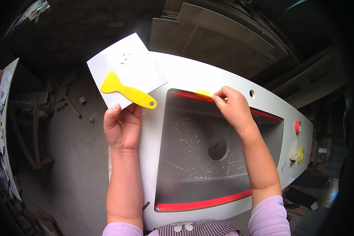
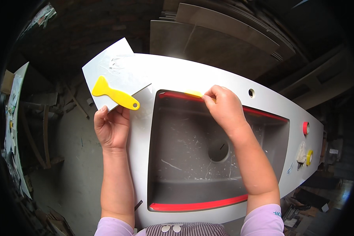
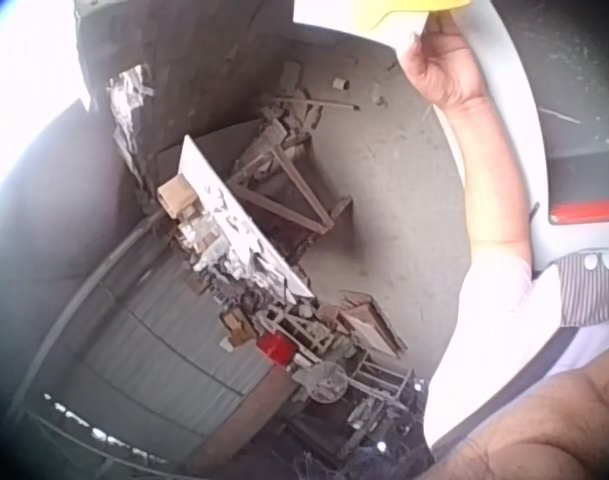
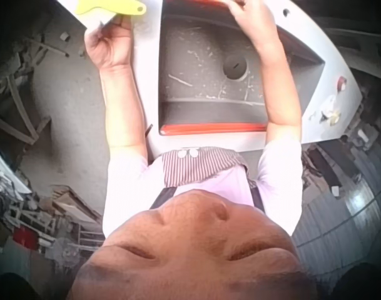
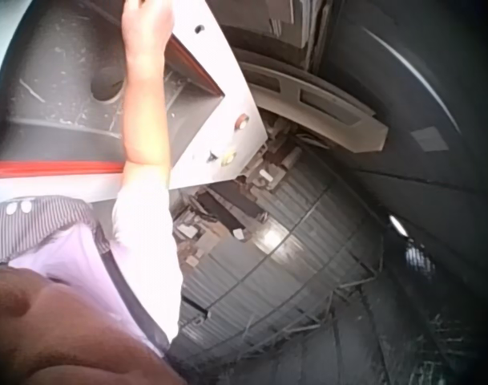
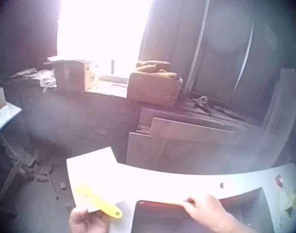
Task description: The person uses a yellow plastic scraper to spread a white paste from a small square tile onto the red-taped edges of a white sink unit. The person repeatedly scoops paste and applies it along the perimeter of the sink opening.
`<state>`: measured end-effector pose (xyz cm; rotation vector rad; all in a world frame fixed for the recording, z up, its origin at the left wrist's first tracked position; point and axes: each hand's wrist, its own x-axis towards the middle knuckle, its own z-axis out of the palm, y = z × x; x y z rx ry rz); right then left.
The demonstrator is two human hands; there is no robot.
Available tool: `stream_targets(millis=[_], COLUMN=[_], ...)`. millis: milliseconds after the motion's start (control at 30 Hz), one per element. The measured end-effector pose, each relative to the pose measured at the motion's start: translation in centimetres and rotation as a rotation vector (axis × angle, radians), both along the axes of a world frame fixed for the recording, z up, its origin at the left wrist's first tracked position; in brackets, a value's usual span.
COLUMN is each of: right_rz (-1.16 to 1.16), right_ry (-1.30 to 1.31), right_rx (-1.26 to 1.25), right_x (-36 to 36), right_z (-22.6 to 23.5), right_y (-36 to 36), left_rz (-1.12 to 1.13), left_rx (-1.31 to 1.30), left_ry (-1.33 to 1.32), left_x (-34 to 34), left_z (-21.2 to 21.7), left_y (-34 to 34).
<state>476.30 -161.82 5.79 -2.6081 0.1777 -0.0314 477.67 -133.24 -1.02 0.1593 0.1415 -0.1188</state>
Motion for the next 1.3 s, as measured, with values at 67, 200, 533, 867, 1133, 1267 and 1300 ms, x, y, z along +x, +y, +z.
stream_targets(millis=[67,200,533,867,1133,1267,1300], right_rz=[-0.021,-0.061,-0.129,-0.144,-0.148,0.038,0.102], right_ry=[0.015,0.035,-0.084,0.016,-0.007,0.111,0.145], right_rx=[-0.011,-0.074,0.515,0.613,0.617,0.54,0.511], right_x=[-0.3,-0.9,-4.6,-13.7,-21.6,-22.2,-22.5], right_z=[0.3,1.0,7.8,12.5,13.4,13.3,13.3], right_y=[-0.6,-1.5,-1.6,-0.2,-0.2,2.8,3.9], left_rz=[0.004,0.0,0.017,-0.066,-0.202,-0.191,-0.163], left_rx=[-0.003,0.0,-0.001,-0.015,0.137,0.256,0.304], left_ry=[0.0,-0.002,0.021,-0.067,0.015,0.079,0.125], left_x=[0.0,0.0,-0.1,-0.4,-13.2,-21.5,-23.6], left_z=[0.0,0.3,0.2,-0.4,5.5,7.5,7.8], left_y=[0.0,-0.2,-0.1,1.4,9.6,13.2,13.3])
